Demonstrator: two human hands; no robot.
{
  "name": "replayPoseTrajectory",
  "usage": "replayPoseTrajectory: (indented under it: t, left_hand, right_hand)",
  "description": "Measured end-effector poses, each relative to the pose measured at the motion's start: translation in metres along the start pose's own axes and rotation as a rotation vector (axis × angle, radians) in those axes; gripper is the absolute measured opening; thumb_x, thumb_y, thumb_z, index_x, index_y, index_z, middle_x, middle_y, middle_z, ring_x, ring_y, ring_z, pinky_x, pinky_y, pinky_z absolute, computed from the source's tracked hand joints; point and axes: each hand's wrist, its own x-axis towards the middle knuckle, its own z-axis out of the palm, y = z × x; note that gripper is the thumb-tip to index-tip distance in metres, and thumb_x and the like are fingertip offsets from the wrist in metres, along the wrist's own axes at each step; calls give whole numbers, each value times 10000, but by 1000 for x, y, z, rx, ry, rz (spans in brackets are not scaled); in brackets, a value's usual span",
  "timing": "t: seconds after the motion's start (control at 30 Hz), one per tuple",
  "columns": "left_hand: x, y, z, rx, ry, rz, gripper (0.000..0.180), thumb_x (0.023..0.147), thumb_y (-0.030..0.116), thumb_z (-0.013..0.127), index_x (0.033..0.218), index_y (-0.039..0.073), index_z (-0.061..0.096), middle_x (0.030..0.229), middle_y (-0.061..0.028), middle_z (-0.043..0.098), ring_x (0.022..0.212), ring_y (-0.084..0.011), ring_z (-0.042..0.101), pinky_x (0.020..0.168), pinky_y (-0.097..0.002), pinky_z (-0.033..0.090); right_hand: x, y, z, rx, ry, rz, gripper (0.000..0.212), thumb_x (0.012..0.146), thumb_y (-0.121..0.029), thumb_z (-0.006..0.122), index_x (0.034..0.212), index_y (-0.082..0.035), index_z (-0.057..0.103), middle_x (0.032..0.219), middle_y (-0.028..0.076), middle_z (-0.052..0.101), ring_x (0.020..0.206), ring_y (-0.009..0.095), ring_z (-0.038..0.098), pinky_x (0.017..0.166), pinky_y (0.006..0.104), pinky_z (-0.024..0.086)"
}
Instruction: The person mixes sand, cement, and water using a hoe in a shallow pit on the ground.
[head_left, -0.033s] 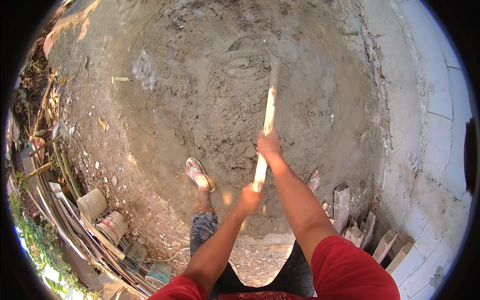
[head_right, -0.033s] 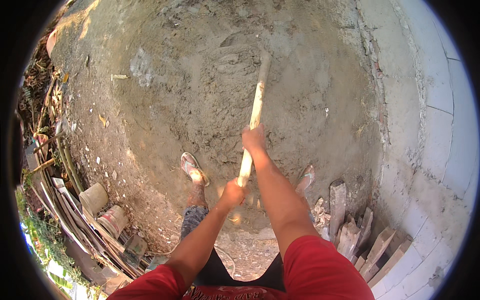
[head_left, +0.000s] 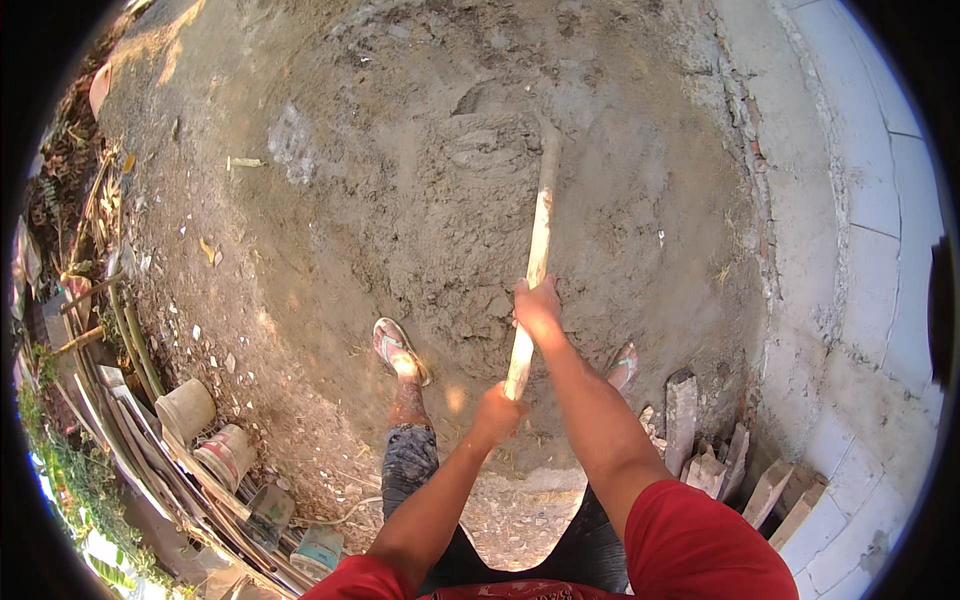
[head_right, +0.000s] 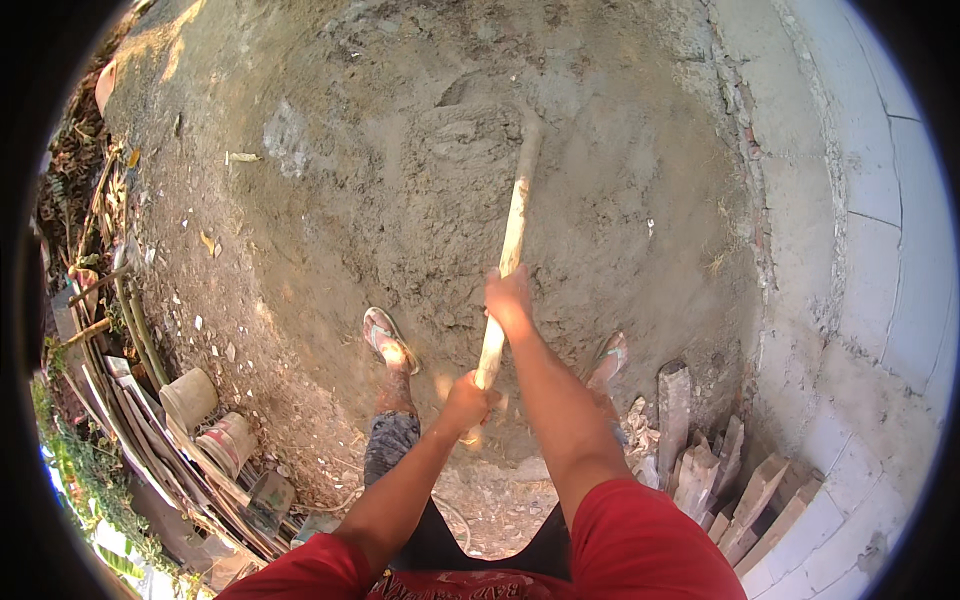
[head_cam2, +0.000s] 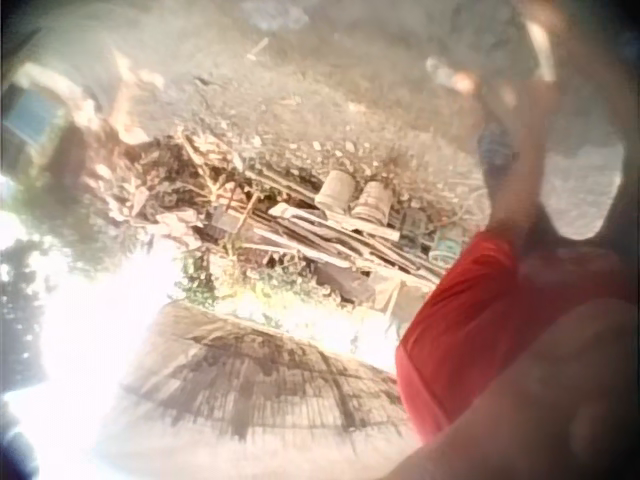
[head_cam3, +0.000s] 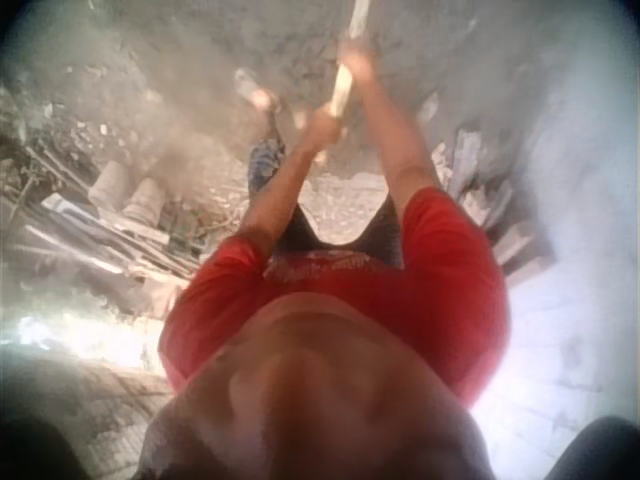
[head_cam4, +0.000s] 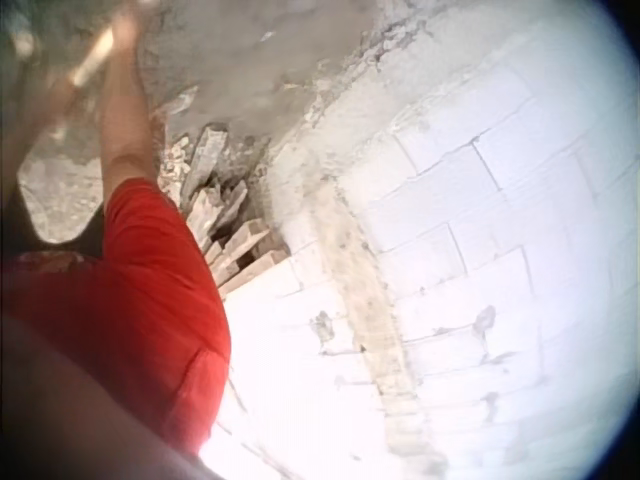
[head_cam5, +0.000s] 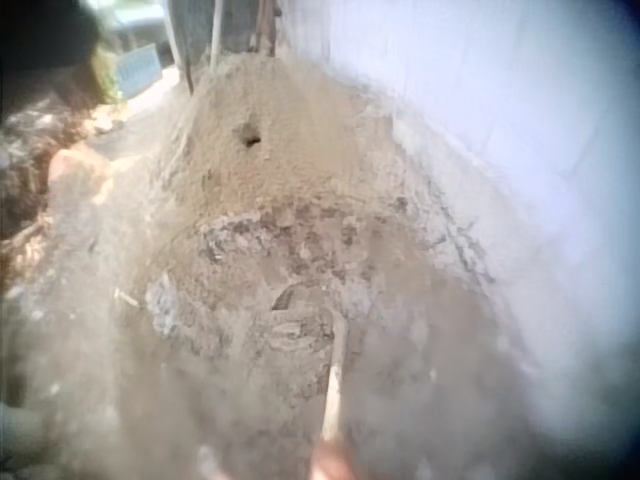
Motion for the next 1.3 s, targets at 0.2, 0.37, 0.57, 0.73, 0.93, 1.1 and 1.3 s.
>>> replayPoseTrajectory:
  t: [0.2, 0.37, 0.57, 0.73, 0.93, 1.1, 1.3]
  left_hand:
    - [-194, -94, 46, 258, -47, -154, 496, 849, 309, 683, 1248, 31, 582, 954, -281, 693, 929, -432, 692, 805, -495, 540]
    - [-191, -124, 51, 148, -75, 2, 499, 860, 294, 696, 1281, 53, 577, 1030, -277, 691, 1008, -452, 664, 835, -499, 532]
    - [85, 39, -84, 412, 428, 288, 442, 817, 244, 725, 1178, 16, 609, 929, -274, 699, 927, -438, 683, 809, -511, 539]
    - [146, 193, -116, 350, 308, 215, 256, 812, 118, 674, 966, -72, 596, 703, -179, 653, 516, -210, 636, 461, -362, 501]
    - [43, 46, -7, -160, 127, -114, 257, 806, 54, 647, 1008, -82, 566, 660, -93, 608, 490, -176, 588, 435, -355, 476]
    - [-117, -30, 68, -99, -23, -176, 287, 869, 160, 671, 1026, -41, 538, 667, -99, 619, 543, -168, 633, 508, -334, 515]
    - [-199, -86, 125, 111, -188, -312, 471, 898, 306, 697, 1209, -14, 547, 810, -172, 703, 698, -260, 719, 678, -401, 566]
  right_hand:
    - [-203, 100, -55, 90, -48, 9, 397, 901, -159, 649, 1186, -1, 422, 747, 129, 598, 528, 208, 622, 444, 357, 489]
    - [-209, 118, -44, -2, -52, -125, 422, 891, -194, 684, 1187, -8, 448, 794, 160, 641, 578, 220, 654, 475, 363, 498]
    - [43, -102, 87, 369, -249, -258, 440, 942, -183, 628, 1231, 36, 378, 732, 75, 557, 495, 148, 556, 442, 321, 513]
    - [166, -188, 106, 279, -285, -208, 351, 937, -198, 626, 1135, 51, 480, 750, 81, 572, 573, 159, 578, 501, 328, 541]
    - [69, -35, 59, 28, -371, 52, 241, 943, -190, 605, 1040, 7, 505, 749, 68, 563, 551, 156, 562, 464, 337, 521]
    - [-90, 60, -38, 144, -333, 21, 273, 904, -114, 594, 1108, -12, 445, 706, 58, 541, 485, 154, 551, 424, 331, 490]
    - [-190, 108, -115, -35, -245, 40, 456, 834, -36, 592, 1259, 11, 430, 686, 73, 546, 467, 171, 573, 412, 329, 469]
